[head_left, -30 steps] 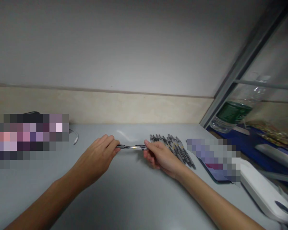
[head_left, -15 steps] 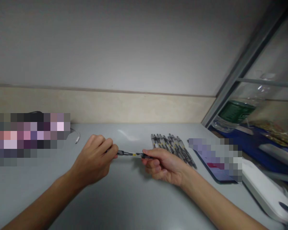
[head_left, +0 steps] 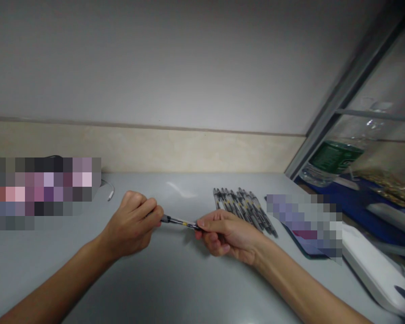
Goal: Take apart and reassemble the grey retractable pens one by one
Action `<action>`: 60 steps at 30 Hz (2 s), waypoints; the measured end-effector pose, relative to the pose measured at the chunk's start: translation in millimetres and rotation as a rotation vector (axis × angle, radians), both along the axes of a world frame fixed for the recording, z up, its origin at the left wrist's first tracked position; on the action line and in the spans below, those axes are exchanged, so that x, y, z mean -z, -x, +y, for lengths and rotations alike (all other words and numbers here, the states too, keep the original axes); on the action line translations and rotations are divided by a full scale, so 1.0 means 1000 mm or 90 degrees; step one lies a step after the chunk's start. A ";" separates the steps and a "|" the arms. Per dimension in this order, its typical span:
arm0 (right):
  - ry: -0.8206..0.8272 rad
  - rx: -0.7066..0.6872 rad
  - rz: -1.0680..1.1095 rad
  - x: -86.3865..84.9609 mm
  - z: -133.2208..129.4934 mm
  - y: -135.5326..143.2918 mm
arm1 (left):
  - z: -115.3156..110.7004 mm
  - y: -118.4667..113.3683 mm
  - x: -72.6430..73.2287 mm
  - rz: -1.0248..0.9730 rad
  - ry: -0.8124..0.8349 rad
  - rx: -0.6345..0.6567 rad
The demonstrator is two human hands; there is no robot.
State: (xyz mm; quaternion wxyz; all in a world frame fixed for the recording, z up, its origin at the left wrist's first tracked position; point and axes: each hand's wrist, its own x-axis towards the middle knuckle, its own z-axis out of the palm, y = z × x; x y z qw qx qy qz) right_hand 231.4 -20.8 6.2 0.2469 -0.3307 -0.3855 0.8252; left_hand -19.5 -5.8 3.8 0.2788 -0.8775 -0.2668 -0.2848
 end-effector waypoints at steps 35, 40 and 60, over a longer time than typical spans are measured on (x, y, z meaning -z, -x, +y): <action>-0.536 0.361 -0.290 -0.002 0.010 -0.007 | 0.001 -0.018 0.007 -0.385 0.436 -0.068; -0.567 0.405 -0.259 -0.003 0.010 -0.008 | 0.001 -0.017 0.010 -0.428 0.513 -0.090; -0.598 0.302 -0.304 -0.003 0.008 -0.007 | 0.002 -0.015 0.011 -0.449 0.539 -0.111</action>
